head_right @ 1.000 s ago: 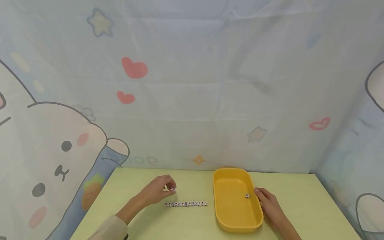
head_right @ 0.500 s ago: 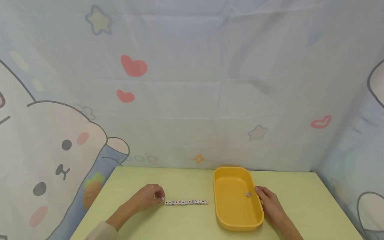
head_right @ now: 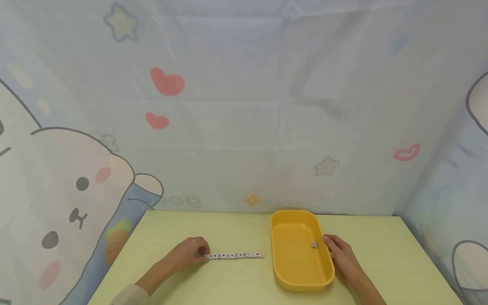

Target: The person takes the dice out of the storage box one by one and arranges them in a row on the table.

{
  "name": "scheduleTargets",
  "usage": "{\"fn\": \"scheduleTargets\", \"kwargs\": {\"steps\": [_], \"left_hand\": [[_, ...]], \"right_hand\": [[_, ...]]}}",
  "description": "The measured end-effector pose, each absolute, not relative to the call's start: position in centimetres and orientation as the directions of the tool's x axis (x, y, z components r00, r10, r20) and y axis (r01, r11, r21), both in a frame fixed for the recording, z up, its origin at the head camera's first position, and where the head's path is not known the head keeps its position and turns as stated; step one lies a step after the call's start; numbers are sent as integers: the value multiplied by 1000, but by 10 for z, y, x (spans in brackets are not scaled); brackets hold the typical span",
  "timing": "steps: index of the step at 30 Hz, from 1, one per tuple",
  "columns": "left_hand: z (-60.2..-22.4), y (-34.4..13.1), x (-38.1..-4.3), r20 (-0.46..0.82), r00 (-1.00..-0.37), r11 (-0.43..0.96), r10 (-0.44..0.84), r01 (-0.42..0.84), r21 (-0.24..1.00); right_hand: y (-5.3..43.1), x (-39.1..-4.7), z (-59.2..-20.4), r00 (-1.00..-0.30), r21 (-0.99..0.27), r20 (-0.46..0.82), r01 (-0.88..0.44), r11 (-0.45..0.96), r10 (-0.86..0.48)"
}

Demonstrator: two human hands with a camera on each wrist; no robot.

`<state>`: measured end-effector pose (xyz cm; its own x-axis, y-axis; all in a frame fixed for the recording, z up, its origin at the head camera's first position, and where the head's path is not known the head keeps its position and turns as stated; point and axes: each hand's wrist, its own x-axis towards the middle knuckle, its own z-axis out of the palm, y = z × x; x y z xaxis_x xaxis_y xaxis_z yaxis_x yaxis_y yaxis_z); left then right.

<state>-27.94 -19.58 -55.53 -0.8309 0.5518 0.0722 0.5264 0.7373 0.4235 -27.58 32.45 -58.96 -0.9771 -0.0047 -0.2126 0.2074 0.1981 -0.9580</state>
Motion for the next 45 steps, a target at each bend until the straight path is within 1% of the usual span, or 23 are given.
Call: {"fn": "scheduleTargets", "kwargs": {"steps": [9,16,20,26,29,34,40,45], "left_hand": [[-554,-196,-281,48,-825,728,563,523,444],[-536,-178,-283,35,-823,722,567,518,459],[-524,-154,-285,50,-809,696,585,533,481],[-508,-101,-293,89,-799,652,595,544,528],[-503,-78,-295,104,-802,656,588,549,518],[-504,-50,-300,148,-783,654,604,593,469],[-508,-12,-308,206,-756,610,621,632,478],[-515,26,-309,229,-766,610,601,625,487]], "right_hand": [[323,-275,-590,-973,-956,-229,223,191,-11],[323,-276,-590,-974,-958,-227,220,184,-16],[326,-278,-591,-975,-959,-223,215,187,-23],[331,-283,-589,-977,-963,-209,201,178,-29],[331,-287,-590,-977,-966,-208,199,165,-39],[327,-290,-591,-977,-966,-211,202,163,-38],[328,-290,-588,-977,-960,-210,203,195,-20],[327,-289,-588,-975,-954,-223,214,209,-20]]}}
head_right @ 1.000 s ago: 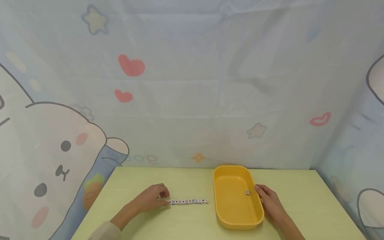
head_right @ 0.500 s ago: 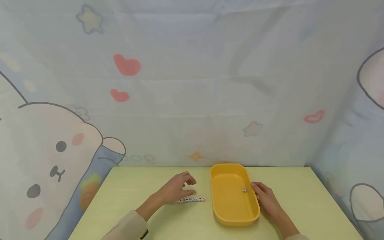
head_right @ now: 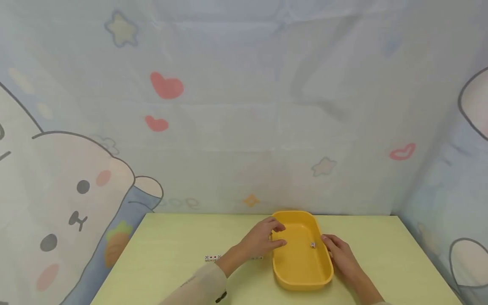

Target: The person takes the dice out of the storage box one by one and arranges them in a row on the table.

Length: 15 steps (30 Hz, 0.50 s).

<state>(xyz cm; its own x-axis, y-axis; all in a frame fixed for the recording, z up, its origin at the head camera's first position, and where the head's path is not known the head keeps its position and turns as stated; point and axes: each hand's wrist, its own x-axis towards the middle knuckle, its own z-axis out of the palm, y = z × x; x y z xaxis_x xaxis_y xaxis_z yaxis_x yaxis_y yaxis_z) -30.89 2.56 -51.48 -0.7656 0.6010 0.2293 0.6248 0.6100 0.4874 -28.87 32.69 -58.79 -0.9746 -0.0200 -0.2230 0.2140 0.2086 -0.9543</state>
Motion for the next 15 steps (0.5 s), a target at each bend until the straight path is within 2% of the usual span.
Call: {"fn": "scheduleTargets", "kwargs": {"steps": [5,11,15], "left_hand": [[-522,61,-306,217,-793,625,569,588,514],[-522,91,-313,240,-792,641,561,600,480],[-529,107,-318,209,-841,684,498,530,502]], "right_hand": [[327,-289,-590,-974,-954,-228,219,205,-20],[326,-289,-590,-980,-960,-199,192,203,-16],[325,-289,-592,-980,-964,-199,191,184,-24]]}}
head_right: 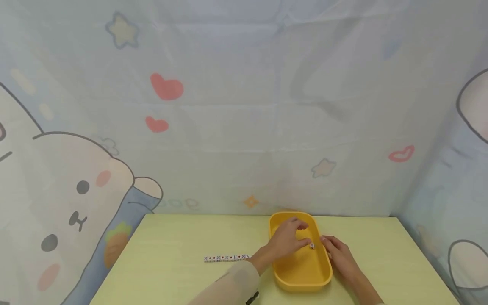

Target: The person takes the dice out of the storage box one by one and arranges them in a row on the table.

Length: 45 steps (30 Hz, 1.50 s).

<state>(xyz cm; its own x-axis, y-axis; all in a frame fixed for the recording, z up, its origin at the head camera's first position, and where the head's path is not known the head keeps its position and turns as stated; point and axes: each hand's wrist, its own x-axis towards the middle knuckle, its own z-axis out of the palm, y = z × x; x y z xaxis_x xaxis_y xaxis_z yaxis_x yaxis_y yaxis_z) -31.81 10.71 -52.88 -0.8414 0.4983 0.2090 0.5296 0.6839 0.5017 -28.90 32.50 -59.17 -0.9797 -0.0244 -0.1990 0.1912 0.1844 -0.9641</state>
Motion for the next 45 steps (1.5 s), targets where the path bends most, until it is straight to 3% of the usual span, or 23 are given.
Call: {"fn": "scheduleTargets", "kwargs": {"steps": [5,10,23,33,45], "left_hand": [[-540,126,-320,126,-901,730,415,413,545],[-548,136,-318,66,-913,754,403,372,541],[-569,140,-313,43,-918,731,394,342,590],[-566,144,-313,41,-907,800,420,391,455],[-568,147,-318,38,-905,785,424,388,482]], "right_hand": [[326,-287,-593,-981,-966,-190,182,183,-27],[326,-284,-594,-985,-971,-169,160,180,-35],[321,-276,-594,-985,-964,-171,164,210,-16],[322,-277,-593,-985,-968,-174,169,186,-14],[321,-280,-595,-985,-967,-171,170,191,12]]}}
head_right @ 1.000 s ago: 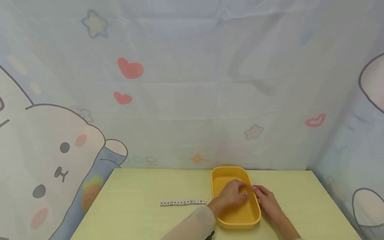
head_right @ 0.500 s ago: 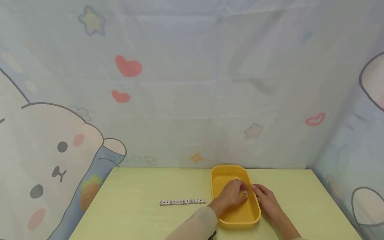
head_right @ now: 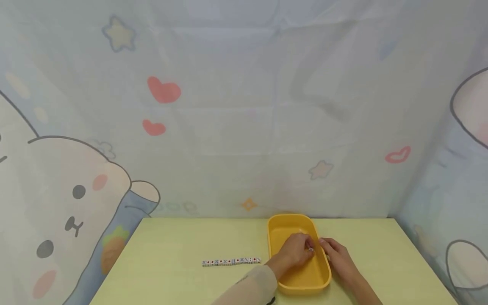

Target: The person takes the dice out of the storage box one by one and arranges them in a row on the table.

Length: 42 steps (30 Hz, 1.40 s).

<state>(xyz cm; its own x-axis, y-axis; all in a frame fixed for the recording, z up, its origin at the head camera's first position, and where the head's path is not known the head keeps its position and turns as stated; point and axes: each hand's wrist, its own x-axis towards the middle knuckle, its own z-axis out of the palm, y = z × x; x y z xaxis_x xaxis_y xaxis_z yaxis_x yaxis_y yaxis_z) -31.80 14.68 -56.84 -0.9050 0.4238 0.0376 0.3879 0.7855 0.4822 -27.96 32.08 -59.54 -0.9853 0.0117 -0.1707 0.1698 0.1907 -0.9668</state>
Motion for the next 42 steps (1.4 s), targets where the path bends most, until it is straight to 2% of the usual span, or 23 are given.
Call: {"fn": "scheduleTargets", "kwargs": {"steps": [5,11,20,25,28,32,42], "left_hand": [[-562,143,-316,32,-891,800,452,421,426],[-534,120,-312,69,-819,659,570,506,556],[-490,48,-312,132,-728,503,673,581,640],[-477,0,-314,163,-698,477,697,622,621],[-474,-29,-314,171,-710,490,683,620,612],[-477,-71,-313,159,-756,528,634,575,625],[-503,-155,-310,154,-821,641,550,534,551]], "right_hand": [[321,-281,-598,-987,-965,-162,159,210,3],[322,-281,-600,-987,-965,-160,157,211,5],[321,-285,-599,-983,-967,-183,182,180,8],[322,-286,-600,-979,-965,-205,203,164,2],[322,-286,-600,-978,-965,-211,207,161,-2],[321,-286,-599,-977,-965,-215,211,153,-6],[321,-283,-594,-976,-960,-219,212,185,-19]]}}
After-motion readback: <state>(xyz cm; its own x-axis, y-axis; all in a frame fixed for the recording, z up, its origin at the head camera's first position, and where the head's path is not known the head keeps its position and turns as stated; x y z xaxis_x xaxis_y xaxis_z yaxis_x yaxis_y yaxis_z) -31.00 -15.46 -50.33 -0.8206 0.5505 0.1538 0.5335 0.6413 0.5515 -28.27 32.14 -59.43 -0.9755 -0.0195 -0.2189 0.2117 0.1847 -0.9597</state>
